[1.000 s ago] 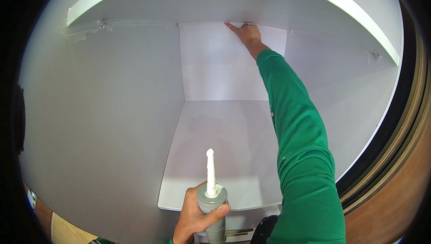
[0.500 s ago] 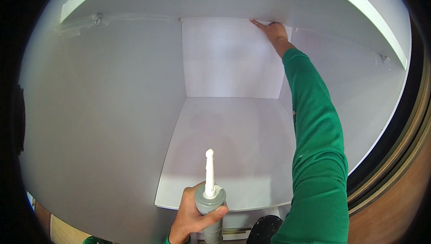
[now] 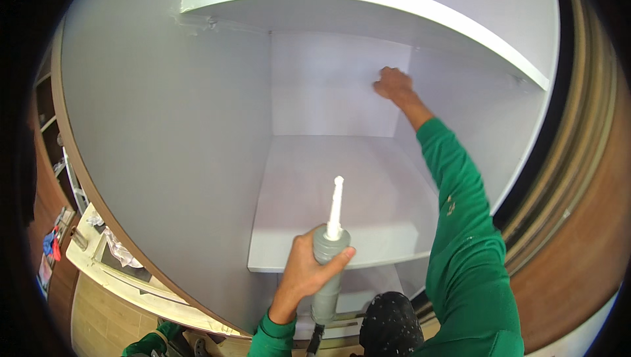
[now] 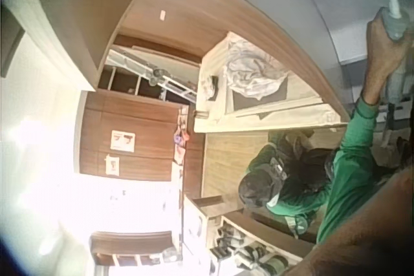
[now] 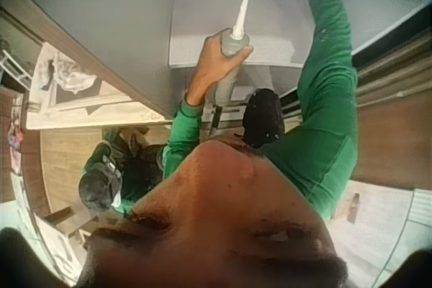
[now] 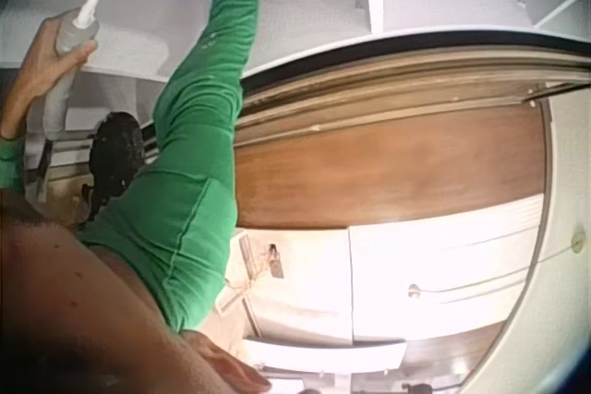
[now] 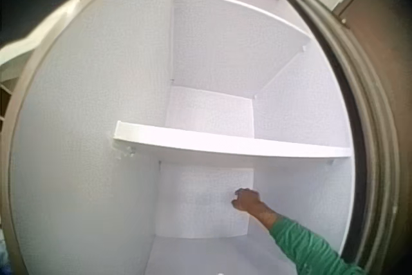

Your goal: The person applies white adhesive from a caulking gun to the interior seams of a white cabinet or shelving unit. They use their finger to smooth the adhesive along the joints and edges.

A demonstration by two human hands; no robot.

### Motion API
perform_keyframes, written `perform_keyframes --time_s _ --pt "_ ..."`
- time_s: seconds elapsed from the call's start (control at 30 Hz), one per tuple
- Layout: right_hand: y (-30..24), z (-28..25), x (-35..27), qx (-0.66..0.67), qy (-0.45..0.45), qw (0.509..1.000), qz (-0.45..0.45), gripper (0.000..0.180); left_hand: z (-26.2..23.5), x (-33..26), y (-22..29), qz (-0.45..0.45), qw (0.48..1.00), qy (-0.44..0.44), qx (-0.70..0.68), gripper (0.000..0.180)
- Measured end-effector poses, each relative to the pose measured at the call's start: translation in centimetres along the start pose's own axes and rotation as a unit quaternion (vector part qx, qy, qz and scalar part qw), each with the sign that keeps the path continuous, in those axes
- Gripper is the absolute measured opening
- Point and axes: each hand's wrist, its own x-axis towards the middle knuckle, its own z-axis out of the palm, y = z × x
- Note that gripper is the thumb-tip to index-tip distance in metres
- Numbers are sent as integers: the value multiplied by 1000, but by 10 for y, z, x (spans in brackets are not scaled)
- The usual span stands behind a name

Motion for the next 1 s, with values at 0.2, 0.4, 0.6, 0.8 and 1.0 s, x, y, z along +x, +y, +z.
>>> perform_keyframes --time_s 0.2,0.4,0.6,0.8,1.0 --pt "-3 -29 -234 724 -33 689 5 59 7 -2 -13 29 998 33 -33 33" --pt "54 0 -475 880 -426 152 -145 68 6 -5 5 67 994 67 -60 34" --pt "18 39 -611 712 -687 142 43 107 21 -17 25 63 993 100 -12 38" --pt "-43 61 -610 873 -473 -81 87 119 32 -22 46 93 982 145 -80 45" --pt "-72 85 -584 820 -386 -406 -120 111 30 -28 49 67 976 147 -146 43"
